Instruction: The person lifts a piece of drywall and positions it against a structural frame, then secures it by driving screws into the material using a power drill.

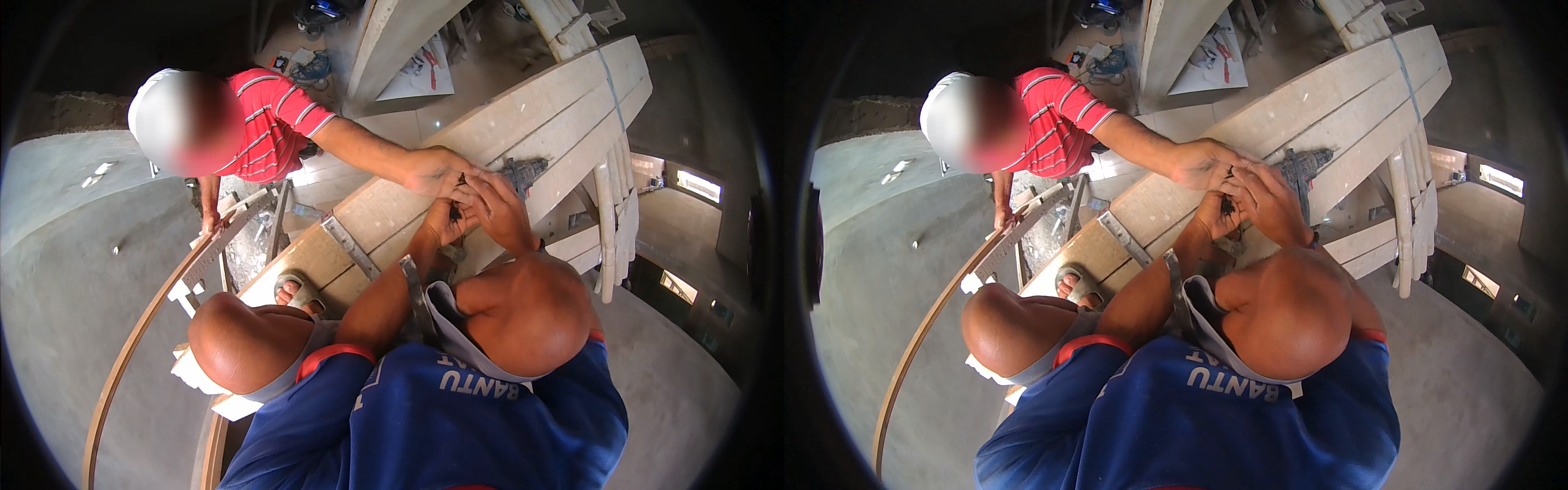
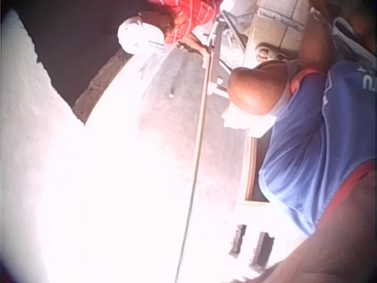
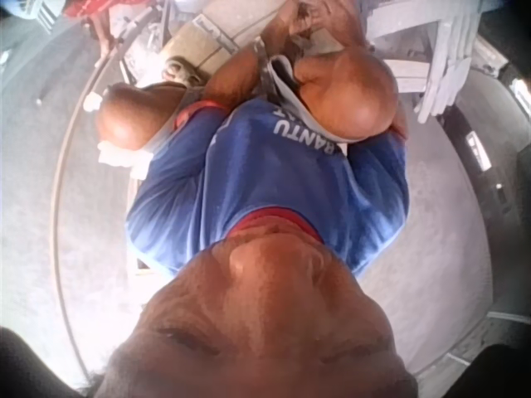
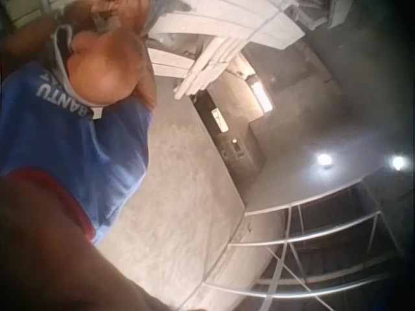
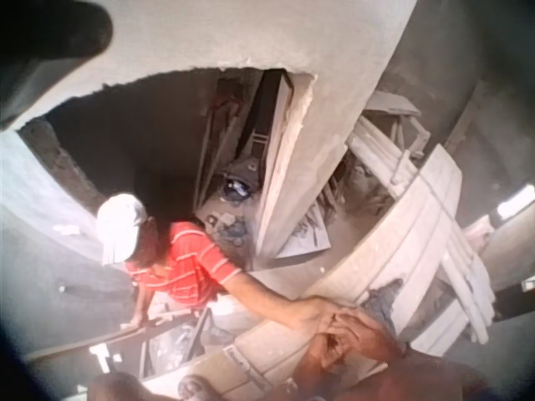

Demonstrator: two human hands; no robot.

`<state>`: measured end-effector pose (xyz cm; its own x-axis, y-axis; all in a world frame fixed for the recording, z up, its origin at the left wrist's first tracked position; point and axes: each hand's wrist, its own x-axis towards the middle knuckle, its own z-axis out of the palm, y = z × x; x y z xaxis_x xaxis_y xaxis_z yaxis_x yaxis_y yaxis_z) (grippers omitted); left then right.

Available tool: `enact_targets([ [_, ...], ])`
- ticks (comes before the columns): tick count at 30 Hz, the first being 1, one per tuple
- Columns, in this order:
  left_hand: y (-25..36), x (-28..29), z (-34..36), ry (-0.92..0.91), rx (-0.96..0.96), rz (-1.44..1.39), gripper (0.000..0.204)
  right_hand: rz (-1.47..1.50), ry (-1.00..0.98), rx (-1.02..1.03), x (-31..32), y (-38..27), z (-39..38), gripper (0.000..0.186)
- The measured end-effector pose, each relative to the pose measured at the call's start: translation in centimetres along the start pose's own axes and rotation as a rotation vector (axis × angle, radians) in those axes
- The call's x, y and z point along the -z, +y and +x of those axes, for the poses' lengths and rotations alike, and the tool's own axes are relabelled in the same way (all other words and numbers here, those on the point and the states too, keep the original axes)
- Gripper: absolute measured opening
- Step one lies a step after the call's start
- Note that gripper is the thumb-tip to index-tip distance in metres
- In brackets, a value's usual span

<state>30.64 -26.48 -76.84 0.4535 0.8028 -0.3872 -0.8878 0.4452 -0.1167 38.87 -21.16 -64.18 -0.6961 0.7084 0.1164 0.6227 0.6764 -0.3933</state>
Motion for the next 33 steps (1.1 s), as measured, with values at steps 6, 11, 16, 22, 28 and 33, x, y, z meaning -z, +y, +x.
enact_targets([
  [6, 1.6, -0.1, 0.0, -0.013, -0.039, -0.038, 0.045, 0.174, -0.063, -0.131, 0.6, 0.6, 2.1, 0.017],
  [11, 1.2, 1.5, 0.5, -0.057, -0.082, -0.087, 0.045, 0.178, -0.113, -0.144, 0.5, 0.1, 1.8, 0.015],
  [16, 1.0, 3.5, 0.9, -0.118, -0.094, -0.079, 0.042, 0.177, -0.123, -0.102, -0.2, 0.0, 0.3, 0.012],
  [22, 0.8, 3.5, 1.2, -0.073, -0.113, -0.078, 0.042, 0.284, -0.017, -0.109, 0.2, 0.6, -0.5, 0.016],
  [28, 1.1, 5.0, 1.4, -0.085, 0.056, -0.045, 0.036, 0.404, 0.036, -0.495, -1.1, 2.8, -3.1, 0.017],
  [33, 0.5, 4.7, 1.9, 0.083, 0.072, -0.044, 0.035, 0.384, -0.164, -0.42, -3.4, 0.3, -2.9, 0.023],
])
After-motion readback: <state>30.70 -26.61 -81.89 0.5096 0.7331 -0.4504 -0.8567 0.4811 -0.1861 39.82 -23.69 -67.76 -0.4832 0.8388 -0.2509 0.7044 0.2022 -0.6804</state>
